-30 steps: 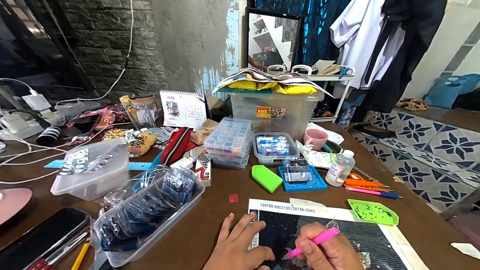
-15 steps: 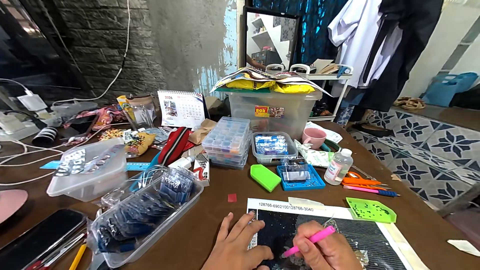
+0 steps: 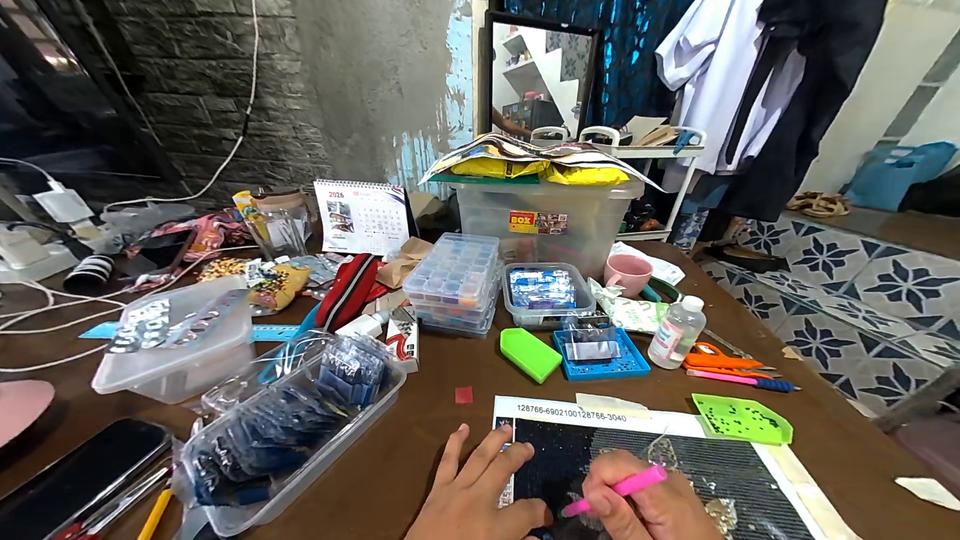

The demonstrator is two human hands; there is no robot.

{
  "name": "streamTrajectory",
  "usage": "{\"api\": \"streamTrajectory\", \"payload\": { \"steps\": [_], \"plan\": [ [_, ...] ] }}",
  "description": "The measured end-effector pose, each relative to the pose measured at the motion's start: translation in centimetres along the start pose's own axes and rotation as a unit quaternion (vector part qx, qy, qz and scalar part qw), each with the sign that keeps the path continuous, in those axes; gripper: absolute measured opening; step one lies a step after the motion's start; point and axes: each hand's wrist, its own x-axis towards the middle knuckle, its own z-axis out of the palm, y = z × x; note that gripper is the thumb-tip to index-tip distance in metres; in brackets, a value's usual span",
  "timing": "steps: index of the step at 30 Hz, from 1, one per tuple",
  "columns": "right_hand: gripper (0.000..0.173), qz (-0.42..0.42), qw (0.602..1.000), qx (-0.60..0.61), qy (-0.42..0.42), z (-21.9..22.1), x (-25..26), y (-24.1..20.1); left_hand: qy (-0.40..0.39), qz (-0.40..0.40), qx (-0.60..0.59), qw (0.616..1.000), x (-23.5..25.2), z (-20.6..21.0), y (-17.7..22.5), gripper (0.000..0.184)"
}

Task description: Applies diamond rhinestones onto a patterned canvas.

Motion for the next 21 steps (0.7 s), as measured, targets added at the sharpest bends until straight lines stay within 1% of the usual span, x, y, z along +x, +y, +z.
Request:
{"api": "streamTrajectory", "payload": {
  "steps": [3, 5, 7, 10, 12, 14, 18, 21],
  "plan": [
    [0.033, -0.042, 0.998, -0.027, -0.025, -0.1, 0.2, -0.5, -0.011, -0.003, 0.021, 1.000, 0.0, -0.3, 0.4, 0.036],
    [0.032, -0.046, 0.998, -0.033, -0.026, -0.2, 0.2, -0.6, -0.009, 0.000, 0.028, 1.000, 0.0, -0.3, 0.4, 0.037],
    [0.034, -0.015, 1.000, -0.014, 0.007, -0.2, 0.1, -0.4, -0.007, 0.006, 0.031, 0.999, 0.0, -0.2, 0.3, 0.037],
    [0.033, 0.062, 0.994, 0.049, 0.076, -0.7, 0.2, -0.2, -0.006, 0.014, 0.034, 0.999, -0.1, -0.1, 0.1, 0.037],
    [0.028, 0.094, 0.988, 0.079, 0.097, -1.0, 0.3, 0.1, -0.006, 0.018, 0.036, 0.999, 0.0, 0.0, 0.1, 0.038],
    [0.025, 0.108, 0.983, 0.101, 0.107, -1.1, 0.3, 0.3, -0.008, 0.022, 0.040, 0.999, 0.0, 0.1, 0.2, 0.039],
    [0.029, 0.086, 0.985, 0.128, 0.083, -1.3, 0.3, 0.2, -0.018, 0.017, 0.051, 0.998, 0.1, 0.2, 0.2, 0.042],
    [0.033, 0.063, 0.984, 0.161, 0.037, -1.5, 0.1, -0.1, -0.019, 0.009, 0.070, 0.997, 0.1, 0.1, 0.4, 0.045]
  ]
}}
